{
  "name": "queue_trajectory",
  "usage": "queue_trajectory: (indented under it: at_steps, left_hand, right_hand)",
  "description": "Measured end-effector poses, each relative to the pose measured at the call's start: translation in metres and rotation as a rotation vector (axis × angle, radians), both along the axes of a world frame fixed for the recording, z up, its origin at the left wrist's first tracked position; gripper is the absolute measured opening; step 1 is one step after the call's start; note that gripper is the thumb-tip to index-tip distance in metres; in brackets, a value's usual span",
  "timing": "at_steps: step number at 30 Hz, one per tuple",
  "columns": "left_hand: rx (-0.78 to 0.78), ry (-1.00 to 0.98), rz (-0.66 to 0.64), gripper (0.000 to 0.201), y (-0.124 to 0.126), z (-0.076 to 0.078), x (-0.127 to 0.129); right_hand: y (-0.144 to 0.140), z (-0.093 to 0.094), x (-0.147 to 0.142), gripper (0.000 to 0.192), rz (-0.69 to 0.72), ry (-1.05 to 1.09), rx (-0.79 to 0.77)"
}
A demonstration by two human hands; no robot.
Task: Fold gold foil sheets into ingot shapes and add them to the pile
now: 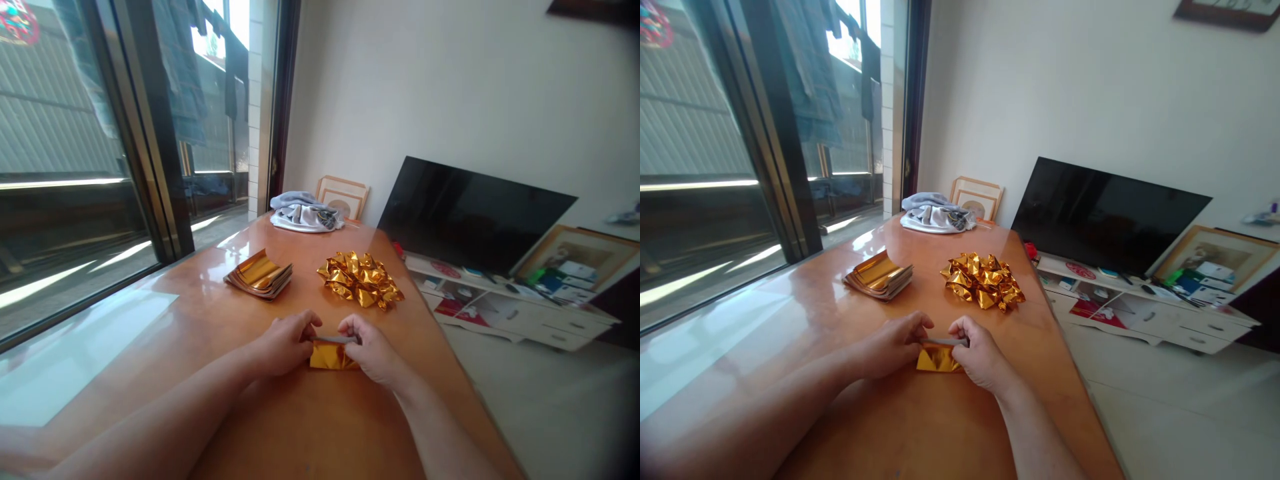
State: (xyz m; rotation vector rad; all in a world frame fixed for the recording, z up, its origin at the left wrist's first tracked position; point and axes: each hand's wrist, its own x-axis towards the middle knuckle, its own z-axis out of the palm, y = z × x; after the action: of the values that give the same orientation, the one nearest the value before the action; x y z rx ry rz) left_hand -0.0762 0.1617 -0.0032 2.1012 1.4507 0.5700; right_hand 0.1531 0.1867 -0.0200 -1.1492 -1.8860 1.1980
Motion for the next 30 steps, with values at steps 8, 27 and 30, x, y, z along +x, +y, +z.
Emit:
queue_trajectory:
  at_steps: [8, 27, 30]
  left_hand:
    - [0.093, 0.061, 0.034, 0.047, 0.0, -0.003, 0.001]
    - [0.215, 0.22, -0.011, 0.011, -0.007, 0.004, 0.003]
    - [0.2, 0.208, -0.042, 0.011, -0.006, 0.005, 0.001]
  right_hand:
    - [-0.016, 0.012, -0.006, 0.042, -0.078, -0.46, 0.53]
    - [-0.039, 0.037, -0.017, 0.015, -0.115, -0.822, 0.521]
    - [-0.039, 0.038, -0.017, 0.01, -0.102, -0.844, 0.515]
